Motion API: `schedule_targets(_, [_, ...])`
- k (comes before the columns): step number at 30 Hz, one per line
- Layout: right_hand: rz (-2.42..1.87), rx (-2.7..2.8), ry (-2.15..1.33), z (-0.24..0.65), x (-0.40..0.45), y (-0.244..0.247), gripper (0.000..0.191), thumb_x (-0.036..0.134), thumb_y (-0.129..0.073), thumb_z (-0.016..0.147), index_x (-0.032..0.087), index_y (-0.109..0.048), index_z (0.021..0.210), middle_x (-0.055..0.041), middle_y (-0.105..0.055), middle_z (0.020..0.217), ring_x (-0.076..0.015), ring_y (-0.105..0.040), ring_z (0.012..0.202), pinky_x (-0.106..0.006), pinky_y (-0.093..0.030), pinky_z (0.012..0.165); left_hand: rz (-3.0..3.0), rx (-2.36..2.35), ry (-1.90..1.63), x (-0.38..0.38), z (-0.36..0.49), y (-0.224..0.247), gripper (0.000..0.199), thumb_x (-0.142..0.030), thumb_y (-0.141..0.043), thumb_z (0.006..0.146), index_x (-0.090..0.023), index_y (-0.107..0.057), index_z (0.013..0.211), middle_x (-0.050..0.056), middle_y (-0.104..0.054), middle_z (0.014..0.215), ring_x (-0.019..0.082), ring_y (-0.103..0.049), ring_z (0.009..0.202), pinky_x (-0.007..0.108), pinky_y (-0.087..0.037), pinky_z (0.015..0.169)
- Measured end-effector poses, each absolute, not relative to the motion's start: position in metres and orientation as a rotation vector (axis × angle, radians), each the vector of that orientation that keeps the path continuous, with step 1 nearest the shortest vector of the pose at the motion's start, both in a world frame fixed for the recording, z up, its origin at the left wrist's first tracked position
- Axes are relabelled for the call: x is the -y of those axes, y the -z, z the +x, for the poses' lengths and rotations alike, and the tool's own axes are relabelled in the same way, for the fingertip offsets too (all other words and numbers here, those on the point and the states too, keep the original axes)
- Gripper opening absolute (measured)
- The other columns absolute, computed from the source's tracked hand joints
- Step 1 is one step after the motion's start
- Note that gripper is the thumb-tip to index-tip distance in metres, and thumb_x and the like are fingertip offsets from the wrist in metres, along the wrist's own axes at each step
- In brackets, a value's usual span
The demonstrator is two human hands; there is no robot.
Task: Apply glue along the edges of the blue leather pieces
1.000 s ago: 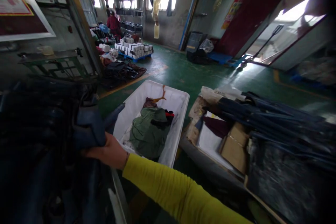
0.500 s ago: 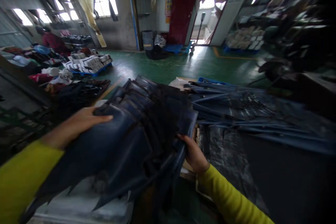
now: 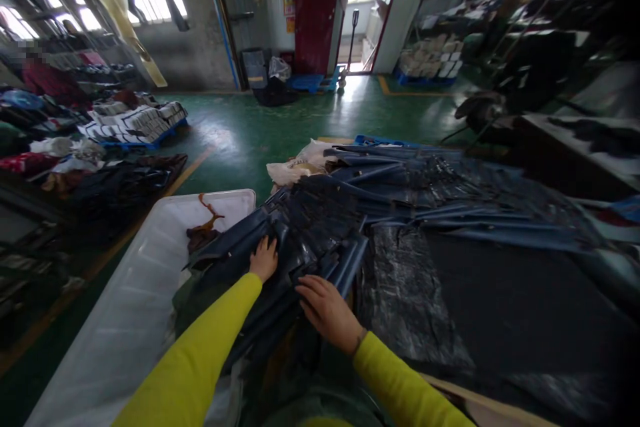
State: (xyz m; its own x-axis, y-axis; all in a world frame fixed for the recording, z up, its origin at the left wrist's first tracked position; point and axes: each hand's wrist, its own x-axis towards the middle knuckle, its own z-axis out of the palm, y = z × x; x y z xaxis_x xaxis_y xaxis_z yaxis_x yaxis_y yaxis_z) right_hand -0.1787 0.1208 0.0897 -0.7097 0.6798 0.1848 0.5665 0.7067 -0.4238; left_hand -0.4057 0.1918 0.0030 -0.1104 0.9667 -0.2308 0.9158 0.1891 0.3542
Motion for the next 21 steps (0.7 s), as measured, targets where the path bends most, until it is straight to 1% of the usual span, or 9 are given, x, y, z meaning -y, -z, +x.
schedule_targets(2, [-0.980, 2.715, -0.461, -0.195, -0.131, -0.081, 0.030, 0.029, -0.043, 0.091, 0.020, -0.061, 0.113, -0.0056, -0.055, 0.120, -0.0196, -0.044, 0.116, -0.036, -0.033, 0.101, 1.789, -2.069, -0.192, -0.184, -0.405, -0.010, 0.058, -0.029, -0.032, 0.090, -0.015, -0.025, 0.146, 0.009, -0.018, 0.150, 0.023, -0.021, 0.136, 0.045, -0.028, 0.106])
schedule_targets(4, [-1.084, 2.755, -0.464, -0.200, -0.139, -0.069, 0.028, 0.029, -0.044, 0.091, 0.018, -0.062, 0.109, -0.0054, -0.058, 0.114, -0.0195, -0.048, 0.108, -0.035, -0.036, 0.095, 1.825, -2.060, -0.251, -0.166, -0.403, -0.013, 0.061, -0.034, -0.035, 0.090, -0.012, -0.025, 0.146, 0.009, -0.019, 0.150, 0.021, -0.021, 0.136, 0.039, -0.024, 0.110])
schedule_targets(7, [-1.169, 2.738, -0.461, -0.196, -0.142, -0.055, 0.027, 0.028, -0.045, 0.090, 0.017, -0.062, 0.108, -0.0045, -0.056, 0.116, -0.0180, -0.047, 0.108, -0.031, -0.034, 0.096, 1.839, -1.863, -0.363, -0.122, -0.399, -0.008, 0.066, -0.050, -0.035, 0.089, -0.011, -0.033, 0.143, 0.009, -0.023, 0.148, 0.020, -0.020, 0.137, 0.034, -0.018, 0.113])
schedule_targets(9, [-1.208, 2.729, -0.431, -0.195, -0.138, -0.052, 0.029, 0.029, -0.045, 0.090, 0.018, -0.061, 0.111, -0.0038, -0.056, 0.118, -0.0173, -0.046, 0.109, -0.031, -0.032, 0.097, 1.798, -1.699, -0.357, -0.096, -0.396, 0.000, 0.075, -0.057, -0.041, 0.084, -0.009, -0.034, 0.142, 0.010, -0.026, 0.147, 0.021, -0.024, 0.136, 0.031, -0.021, 0.112])
schedule_targets(10, [-1.235, 2.742, -0.403, -0.196, -0.137, -0.052, 0.030, 0.030, -0.044, 0.091, 0.018, -0.061, 0.113, -0.0036, -0.056, 0.118, -0.0173, -0.046, 0.109, -0.031, -0.032, 0.096, 1.773, -1.668, -0.353, -0.086, -0.396, 0.005, 0.078, -0.058, -0.043, 0.083, -0.009, -0.033, 0.142, 0.010, -0.028, 0.146, 0.021, -0.026, 0.135, 0.030, -0.022, 0.111])
schedule_targets(13, [-1.300, 2.823, -0.291, -0.206, -0.133, -0.054, 0.032, 0.032, -0.040, 0.093, 0.021, -0.060, 0.116, -0.0046, -0.056, 0.116, -0.0184, -0.045, 0.108, -0.033, -0.033, 0.090, 1.745, -1.717, -0.435, -0.075, -0.399, 0.017, 0.067, -0.053, -0.040, 0.086, -0.011, -0.040, 0.139, 0.009, -0.036, 0.141, 0.020, -0.033, 0.131, 0.028, -0.024, 0.110])
schedule_targets(16, [-1.348, 2.859, -0.208, -0.216, -0.133, -0.056, 0.033, 0.033, -0.039, 0.093, 0.020, -0.060, 0.115, -0.0078, -0.055, 0.111, -0.0212, -0.045, 0.104, -0.035, -0.034, 0.085, 1.754, -1.719, -0.488, -0.079, -0.406, 0.022, 0.055, -0.040, -0.043, 0.086, -0.012, -0.046, 0.134, 0.007, -0.042, 0.137, 0.017, -0.037, 0.127, 0.023, -0.024, 0.109])
schedule_targets(19, [-1.396, 2.868, -0.162, -0.223, -0.136, -0.055, 0.029, 0.032, -0.042, 0.091, 0.018, -0.062, 0.106, -0.0100, -0.055, 0.103, -0.0229, -0.046, 0.098, -0.037, -0.034, 0.081, 1.747, -1.733, -0.472, -0.083, -0.408, 0.021, 0.047, -0.022, -0.043, 0.084, -0.014, -0.051, 0.130, 0.005, -0.047, 0.133, 0.016, -0.043, 0.121, 0.022, -0.028, 0.105])
schedule_targets(21, [-1.400, 2.888, -0.138, -0.225, -0.138, -0.054, 0.027, 0.033, -0.043, 0.090, 0.016, -0.063, 0.097, -0.0103, -0.054, 0.099, -0.0233, -0.046, 0.096, -0.037, -0.034, 0.080, 1.706, -1.763, -0.450, -0.084, -0.407, 0.017, 0.043, -0.019, -0.038, 0.086, -0.016, -0.054, 0.126, 0.005, -0.052, 0.127, 0.017, -0.049, 0.114, 0.024, -0.033, 0.101])
